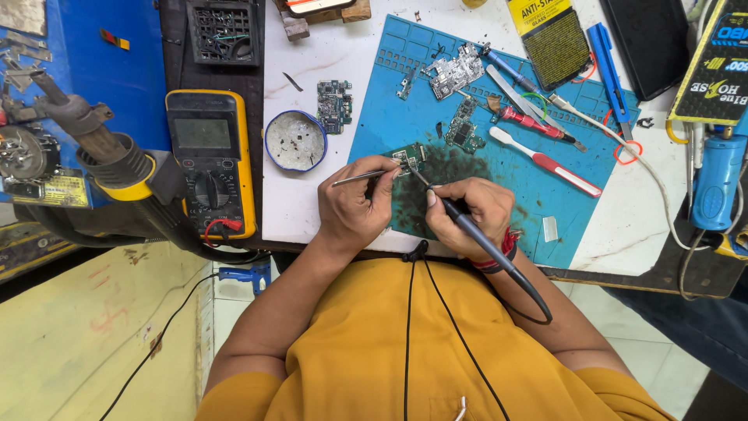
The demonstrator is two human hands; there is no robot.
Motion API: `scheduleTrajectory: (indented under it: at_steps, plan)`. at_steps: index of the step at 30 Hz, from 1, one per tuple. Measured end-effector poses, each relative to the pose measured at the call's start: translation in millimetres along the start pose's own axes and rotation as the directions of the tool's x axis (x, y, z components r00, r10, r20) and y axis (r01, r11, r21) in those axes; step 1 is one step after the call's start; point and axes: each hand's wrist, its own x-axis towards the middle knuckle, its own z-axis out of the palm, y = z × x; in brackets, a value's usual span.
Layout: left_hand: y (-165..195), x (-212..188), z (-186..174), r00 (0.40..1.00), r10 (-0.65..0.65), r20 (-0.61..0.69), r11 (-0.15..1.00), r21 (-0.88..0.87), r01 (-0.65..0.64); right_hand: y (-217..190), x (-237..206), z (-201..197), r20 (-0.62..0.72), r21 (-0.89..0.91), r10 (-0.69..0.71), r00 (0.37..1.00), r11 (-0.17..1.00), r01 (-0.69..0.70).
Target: The person solders a green circuit board on a repair bench, holding the board with tweezers in one hand while applying a soldering iron with the other. They work on small components on the board, occasionally repositioning it and dipping the iron, continuing the soldering work throughout the episode.
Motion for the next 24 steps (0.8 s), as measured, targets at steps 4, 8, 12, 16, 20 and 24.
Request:
scheduleTrajectory:
  at_steps: [4, 8, 12, 16, 20, 24]
  plan:
    - [0.0, -0.4, -0.1, 1.000, 0.006, -0.001, 1.000, 0.003, -0.006, -0.7, -0.6, 0.0, -0.003, -0.003, 0.018, 1.000, 1.000, -0.018]
    - [0.0, 0.1, -0.4, 1.000, 0.005, 0.002, 1.000, 0.009, -0.005, -0.4, -0.1, -0.3, 0.004, 0.002, 0.011, 1.000, 1.000, -0.011]
    - [0.2, 0.1, 0.4, 1.000, 0.000, 0.001, 1.000, 0.005, 0.000, 0.0, 0.0, -1.5, 0.009, 0.010, 0.007, 1.000, 1.000, -0.007]
    - [0.3, 0.1, 1.1, 1.000, -0.002, -0.001, 1.000, 0.005, 0.002, 0.3, 0.3, -1.0, 0.010, 0.008, 0.007, 1.000, 1.000, -0.007]
    - [-0.3, 0.1, 0.7, 1.000, 0.019, 0.000, 1.000, 0.008, -0.019, -0.3, -0.6, -1.1, 0.005, 0.000, 0.014, 1.000, 1.000, -0.014]
    - [0.3, -0.3, -0.4, 1.000, 0.015, -0.002, 1.000, 0.008, -0.015, 0.0, -0.5, -0.3, 0.002, 0.005, 0.006, 1.000, 1.000, -0.006]
